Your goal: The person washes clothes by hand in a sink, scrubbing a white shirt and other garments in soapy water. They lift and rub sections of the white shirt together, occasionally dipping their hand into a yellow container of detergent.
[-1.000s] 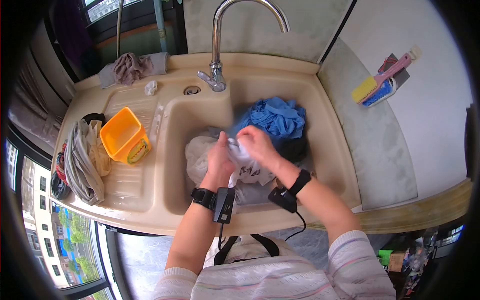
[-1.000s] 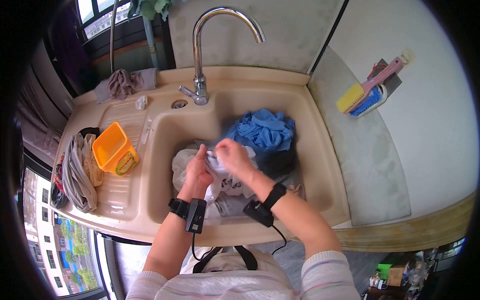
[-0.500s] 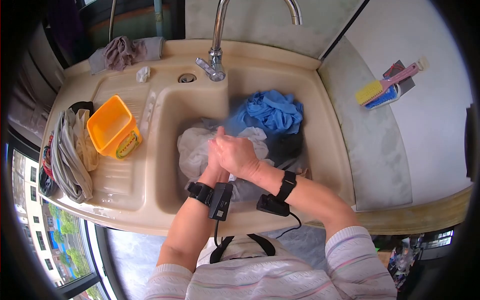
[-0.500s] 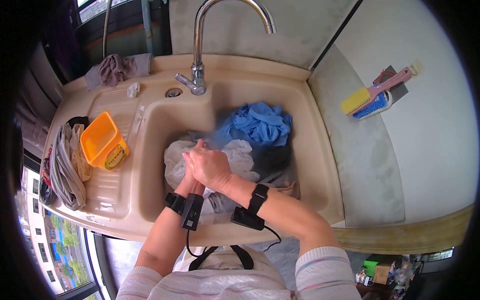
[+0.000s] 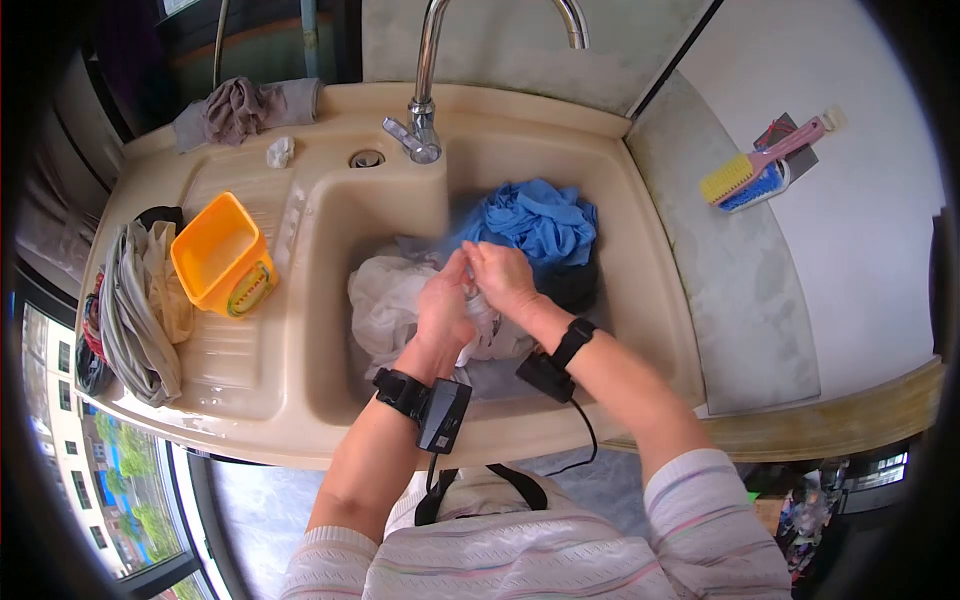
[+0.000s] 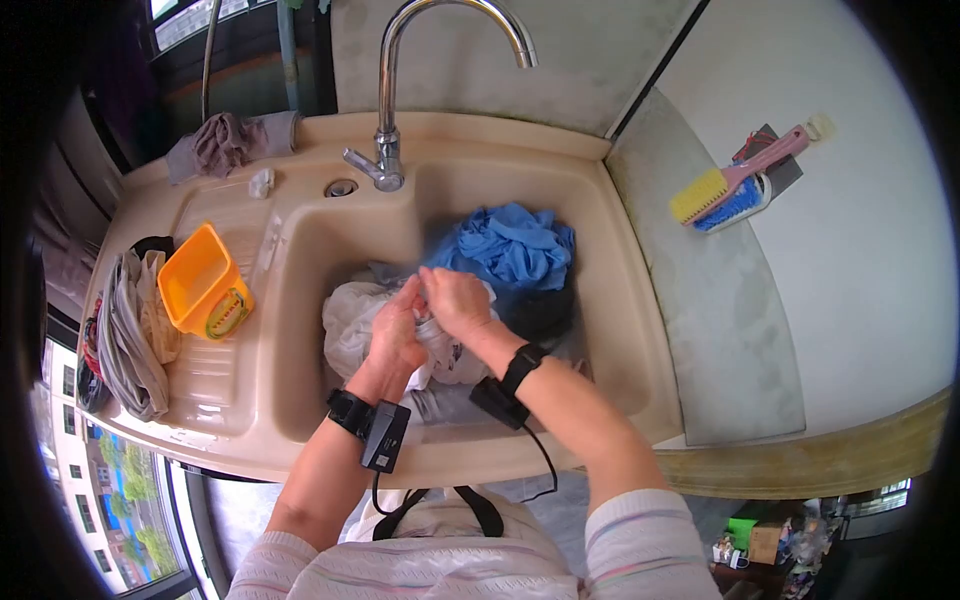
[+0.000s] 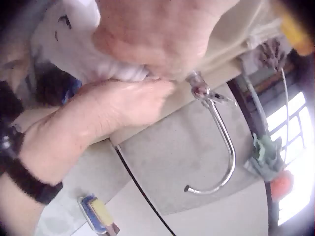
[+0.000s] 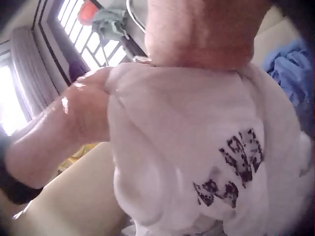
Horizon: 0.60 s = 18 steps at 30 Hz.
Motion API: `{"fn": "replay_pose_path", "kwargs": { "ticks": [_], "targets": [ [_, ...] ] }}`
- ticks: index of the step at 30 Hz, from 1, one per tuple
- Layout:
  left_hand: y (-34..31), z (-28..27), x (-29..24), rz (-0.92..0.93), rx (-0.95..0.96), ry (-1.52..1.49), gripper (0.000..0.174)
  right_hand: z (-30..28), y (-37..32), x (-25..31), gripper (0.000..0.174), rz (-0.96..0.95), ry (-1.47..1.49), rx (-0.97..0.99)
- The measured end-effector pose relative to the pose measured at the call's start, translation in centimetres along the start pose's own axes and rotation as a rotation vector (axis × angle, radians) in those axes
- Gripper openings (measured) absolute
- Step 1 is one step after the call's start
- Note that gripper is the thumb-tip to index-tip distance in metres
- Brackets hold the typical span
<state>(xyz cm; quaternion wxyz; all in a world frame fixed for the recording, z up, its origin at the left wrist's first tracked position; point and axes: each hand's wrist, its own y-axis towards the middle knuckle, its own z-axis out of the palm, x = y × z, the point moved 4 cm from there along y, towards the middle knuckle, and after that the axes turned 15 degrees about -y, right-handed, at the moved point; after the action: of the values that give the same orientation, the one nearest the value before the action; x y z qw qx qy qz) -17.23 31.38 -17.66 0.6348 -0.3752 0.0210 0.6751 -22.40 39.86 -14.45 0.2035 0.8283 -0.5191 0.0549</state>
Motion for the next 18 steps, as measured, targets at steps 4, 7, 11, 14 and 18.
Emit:
{"fn": "replay_pose_path", "kwargs": {
  "ticks": [4,7,11,14,18],
  "targets": [
    [-0.4,1.2,-1.4,-0.081,0.224,0.310,0.033,-1.0,0.2,-3.7,0.036,0.120,0.196,0.010],
    [-1.2,1.5,-1.9,0.162,0.353,0.951,0.026,-2.0,0.2,-5.9,0.041,0.278,0.400,0.013],
    [-1.1,1.6,-2.4,0.006,0.306,0.697,0.017,-2.7,-1.2,-5.8,0.041,0.369,0.491,0.040],
    [0.4,0.5,-1.3,-0.001,0.291,0.291,0.012,-1.7,-1.3,-5.2,0.042,0.408,0.585,0.036],
    [0.9,0.3,-0.3,-0.098,0.113,-0.181,0.005,-2.0,-1.1,-1.5,0.038,0.248,0.317,-0.081]
  ]
}}
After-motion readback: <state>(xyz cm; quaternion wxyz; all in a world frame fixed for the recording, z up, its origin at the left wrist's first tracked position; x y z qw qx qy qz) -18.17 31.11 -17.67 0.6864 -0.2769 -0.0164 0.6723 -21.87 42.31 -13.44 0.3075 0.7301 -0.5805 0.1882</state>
